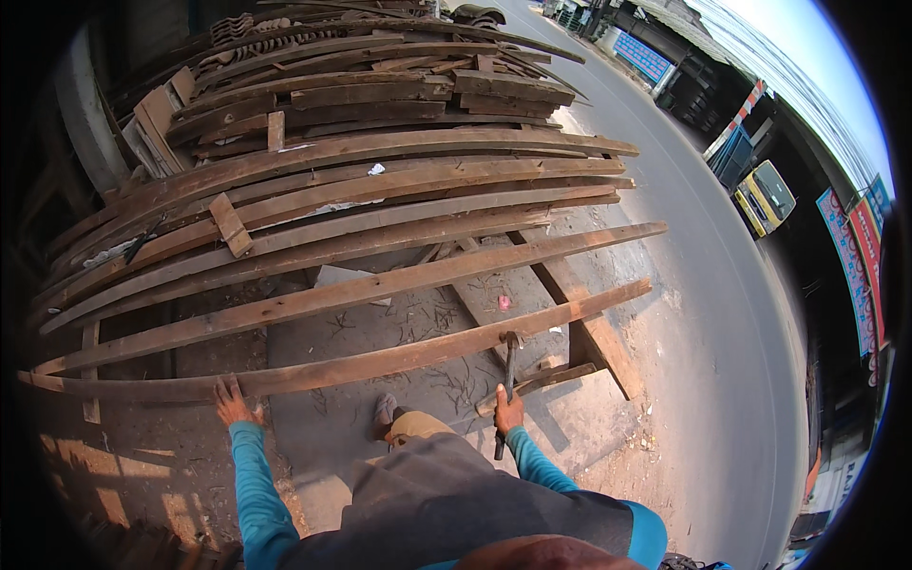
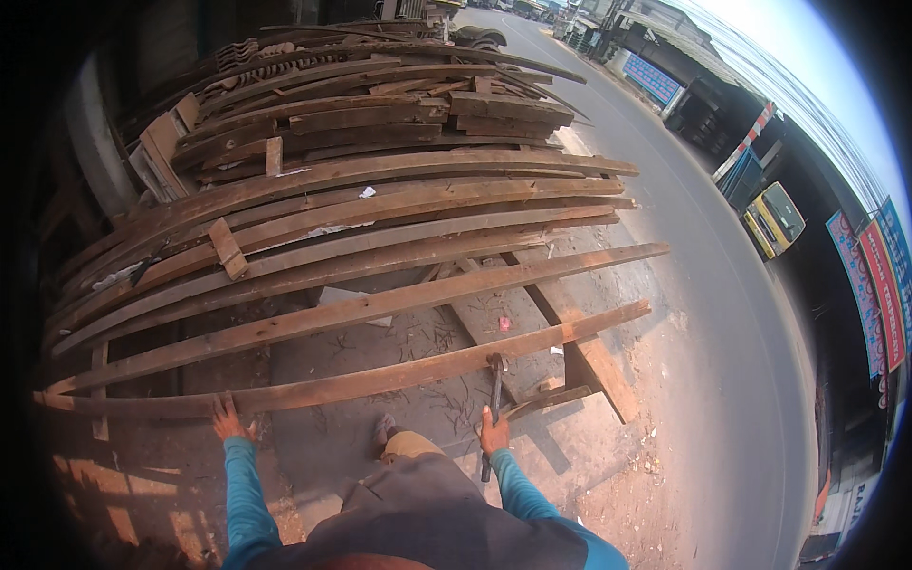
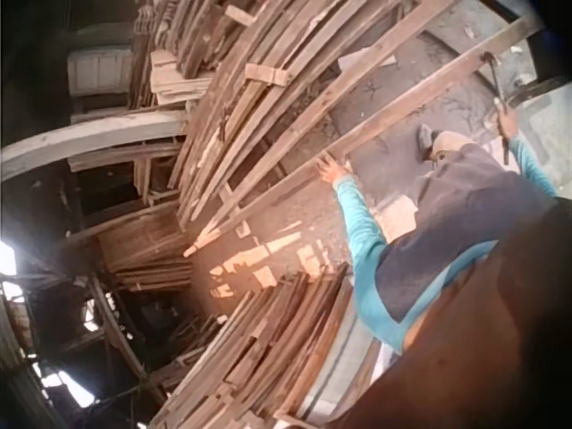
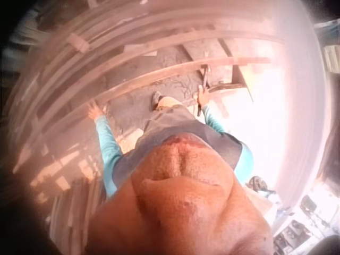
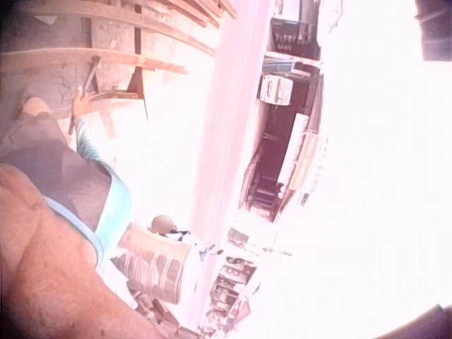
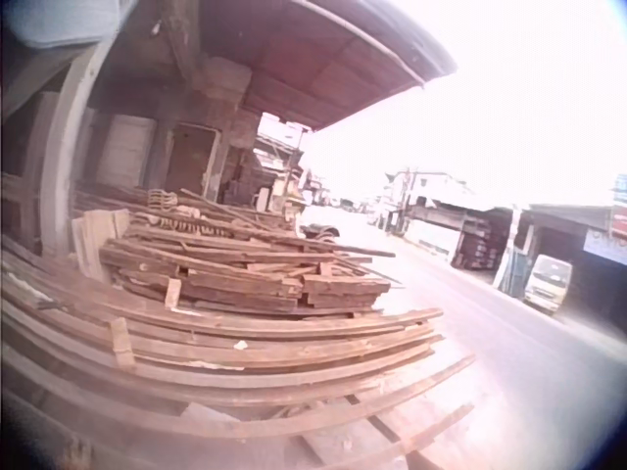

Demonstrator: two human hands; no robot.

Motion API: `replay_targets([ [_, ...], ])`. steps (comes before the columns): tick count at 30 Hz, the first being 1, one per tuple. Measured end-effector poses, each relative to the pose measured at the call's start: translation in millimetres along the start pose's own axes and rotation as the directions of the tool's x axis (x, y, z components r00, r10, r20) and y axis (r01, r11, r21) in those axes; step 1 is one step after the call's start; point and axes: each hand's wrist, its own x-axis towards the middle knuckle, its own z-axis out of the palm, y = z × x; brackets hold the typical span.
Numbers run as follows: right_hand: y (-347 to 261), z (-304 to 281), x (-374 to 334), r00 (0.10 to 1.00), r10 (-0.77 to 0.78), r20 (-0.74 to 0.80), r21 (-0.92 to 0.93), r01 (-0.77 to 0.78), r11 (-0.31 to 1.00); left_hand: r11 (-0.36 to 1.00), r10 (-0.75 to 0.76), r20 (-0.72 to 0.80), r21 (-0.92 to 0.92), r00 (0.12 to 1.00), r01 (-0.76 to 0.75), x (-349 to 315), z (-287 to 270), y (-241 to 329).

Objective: The person picks up a wooden plank, aligns it against a structure, and hammers a nail into it using a hammer.

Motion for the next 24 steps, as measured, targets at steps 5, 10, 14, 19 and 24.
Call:
replay_targets([
  [5, 10.0, 11.7, -1.6, 0.993, 0.024, -0.114, -0.07, -0.032, 0.997, 0.996, 0.073, -0.044, 0.048, 0.996, -0.071, 0.9, 21.3, 2.2],
  [10, -34.6, 15.9, -27.4, 0.988, -0.012, -0.155, -0.052, 0.004, 0.999, 0.969, 0.245, 0.002, 0.043, 0.97, -0.244, -10.9, -10.3, 21.2],
  [14, -24.5, 42.0, -22.0, 0.968, 0.086, -0.234, -0.008, -0.09, 0.996, 0.86, 0.51, 0.058, -0.022, 0.858, -0.51, 3.7, 0.6, 37.4],
  [19, -8.9, 55.2, -17.3, 0.969, 0.11, -0.221, 0.004, -0.112, 0.994, 0.823, 0.567, -0.051, 0.064, 0.822, -0.564, 41.8, 76.7, 21.0],
  [24, -98.7, 35.4, -23.4, 0.938, 0.338, -0.077, 0.243, -0.311, 0.919, 0.803, 0.54, 0.275, 0.114, 0.796, -0.584, 62.8, 33.0, 46.8],
])
